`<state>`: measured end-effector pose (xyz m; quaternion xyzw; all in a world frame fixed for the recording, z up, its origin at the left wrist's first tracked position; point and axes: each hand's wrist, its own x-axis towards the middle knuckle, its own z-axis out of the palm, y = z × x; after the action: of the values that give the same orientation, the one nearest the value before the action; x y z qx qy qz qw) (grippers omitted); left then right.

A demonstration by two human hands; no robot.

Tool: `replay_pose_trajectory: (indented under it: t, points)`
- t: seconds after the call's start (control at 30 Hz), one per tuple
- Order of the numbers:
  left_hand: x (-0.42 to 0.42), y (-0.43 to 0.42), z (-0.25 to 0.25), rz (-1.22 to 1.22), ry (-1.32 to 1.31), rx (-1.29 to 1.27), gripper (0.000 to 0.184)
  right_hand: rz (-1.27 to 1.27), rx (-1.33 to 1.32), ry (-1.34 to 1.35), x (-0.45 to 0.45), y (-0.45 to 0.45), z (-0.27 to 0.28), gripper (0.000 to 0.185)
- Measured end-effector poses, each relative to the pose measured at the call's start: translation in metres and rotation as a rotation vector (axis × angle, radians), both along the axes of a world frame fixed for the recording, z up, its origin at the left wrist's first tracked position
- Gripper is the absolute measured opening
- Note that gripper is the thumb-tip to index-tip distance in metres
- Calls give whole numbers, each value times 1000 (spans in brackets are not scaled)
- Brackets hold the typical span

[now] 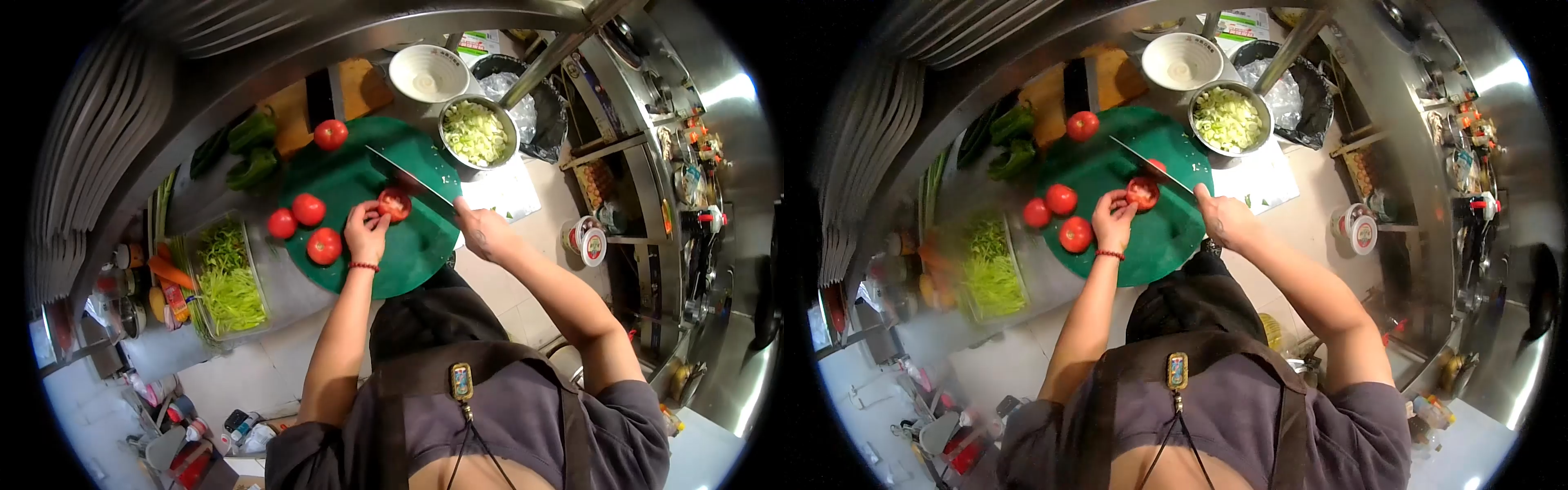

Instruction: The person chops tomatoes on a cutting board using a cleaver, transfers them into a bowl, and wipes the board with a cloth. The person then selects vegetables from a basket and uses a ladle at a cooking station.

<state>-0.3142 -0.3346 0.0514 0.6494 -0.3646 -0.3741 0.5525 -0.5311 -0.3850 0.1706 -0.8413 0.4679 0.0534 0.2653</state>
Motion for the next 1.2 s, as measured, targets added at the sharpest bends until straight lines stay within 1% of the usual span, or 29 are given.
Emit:
replay_pose_trajectory:
  t: [0.03,0.07,0.1,0.13,0.17,0.2,0.27,0.3,0.4,0.43,0.47,0.53,0.57,0.63,0.67,0.73,0.77,0.8,0.83,0.87,0.9,0.93,0.97,1.0,1.03,1.07,1.17,1.2]
  points:
    - [3,0,1,6,-4,1,24,43,-37,-96,-3,5,5,20]
    - [5,4,1,-26,-61,-56,20,45,-27,-99,0,12,3,20]
    - [5,6,5,-57,-118,-118,17,45,-2,-45,4,18,-1,21]
    - [1,5,14,-30,-183,-140,12,42,21,11,6,22,-6,21]
    - [1,6,15,-60,-236,-127,12,93,-8,85,8,22,-27,24]
    - [2,6,16,-94,-293,-118,11,88,-12,81,11,23,-22,24]
    - [5,2,16,-87,-343,-169,11,97,3,97,15,12,-8,27]
    - [6,6,14,-91,-390,-190,11,92,15,51,12,15,0,29]
    - [8,9,9,-104,-462,-144,10,66,58,92,14,27,-19,29]
    - [7,11,9,-102,-430,-128,11,112,41,113,15,25,-22,28]
    - [8,11,9,-112,-434,-138,11,100,34,109,12,25,-22,28]
    - [9,10,10,-109,-405,-149,11,108,64,145,19,20,4,28]
    - [12,11,9,-151,-467,-133,12,109,64,146,19,23,1,28]
    - [12,15,8,-166,-483,-107,12,19,110,30,16,37,-13,27]
    - [9,15,8,-175,-500,-94,13,12,111,31,15,38,-18,27]
    - [10,16,8,-175,-474,-96,16,93,82,94,24,32,-14,26]
    - [13,14,7,-202,-437,-132,18,40,94,66,20,30,-6,22]
    - [14,16,4,-229,-394,-158,20,40,96,68,16,29,6,22]
    - [18,14,3,-293,-402,-86,25,-27,58,-27,9,30,15,21]
    - [19,14,2,-296,-397,-76,25,-97,23,-121,2,33,20,22]
    - [19,9,9,-299,-591,-167,28,-171,26,-144,-4,33,22,25]
    - [20,4,20,-301,-787,-261,30,-170,25,-143,-3,34,21,25]
    - [14,1,31,-274,-655,-266,31,-204,11,-127,-1,36,18,27]
    - [14,-2,29,-274,-655,-271,31,-237,-6,-112,1,37,13,28]
    - [12,-6,22,-350,-687,-264,29,-239,82,-59,6,35,-12,26]
    - [11,-7,16,-427,-718,-252,28,-174,35,-95,8,33,-49,30]
    - [5,-8,11,-360,-706,-296,27,-193,63,-135,12,21,-28,28]
    - [6,-3,9,-333,-674,-293,28,-193,76,-117,12,26,-6,26]
